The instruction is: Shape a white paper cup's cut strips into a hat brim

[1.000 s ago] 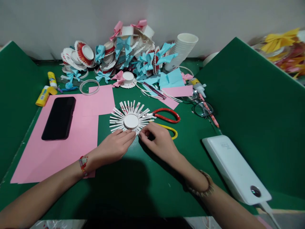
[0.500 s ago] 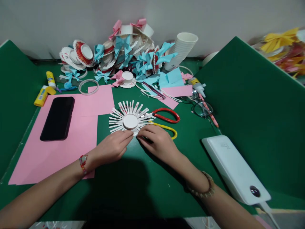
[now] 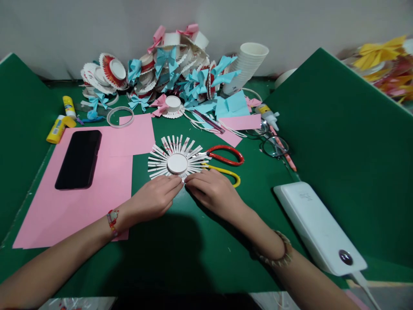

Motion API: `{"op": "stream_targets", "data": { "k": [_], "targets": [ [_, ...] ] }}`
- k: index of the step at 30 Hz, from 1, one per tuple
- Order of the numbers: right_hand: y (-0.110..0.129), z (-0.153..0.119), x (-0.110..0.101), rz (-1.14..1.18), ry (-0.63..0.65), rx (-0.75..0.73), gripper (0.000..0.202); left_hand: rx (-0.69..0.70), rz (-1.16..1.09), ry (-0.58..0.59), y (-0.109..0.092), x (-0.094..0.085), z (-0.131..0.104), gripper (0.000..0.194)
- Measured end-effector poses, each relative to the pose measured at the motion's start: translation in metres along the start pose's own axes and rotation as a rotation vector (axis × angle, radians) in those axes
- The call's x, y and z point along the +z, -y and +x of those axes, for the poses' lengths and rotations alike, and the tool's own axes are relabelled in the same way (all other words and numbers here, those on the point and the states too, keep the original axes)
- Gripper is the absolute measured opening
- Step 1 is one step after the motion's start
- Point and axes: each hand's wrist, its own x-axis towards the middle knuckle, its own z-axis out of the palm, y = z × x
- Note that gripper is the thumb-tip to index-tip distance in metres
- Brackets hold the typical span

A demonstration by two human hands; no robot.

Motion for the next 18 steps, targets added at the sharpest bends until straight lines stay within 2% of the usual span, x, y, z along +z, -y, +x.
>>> {"op": "stream_targets", "data": {
  "k": [7, 14, 18],
  "targets": [
    [0.0009, -0.0001, -0.0012, -0.013, 0.011, -0.011, 0.024, -0.011, 0.013, 0.044, 0.0002, 0.0010, -0.0025, 0.039],
    [0.0044, 0.0013, 0.0017, 0.006, -0.071, 0.047, 0.018, -0.029, -0.002, 0.032, 0.0008, -0.0008, -0.0004, 0.038],
    [0.0053, 0.0005, 0.0037, -0.017, -0.110, 0.010, 0.020, -0.019, -0.011, 0.034, 0.0012, -0.0011, -0.0003, 0.038]
  ]
}}
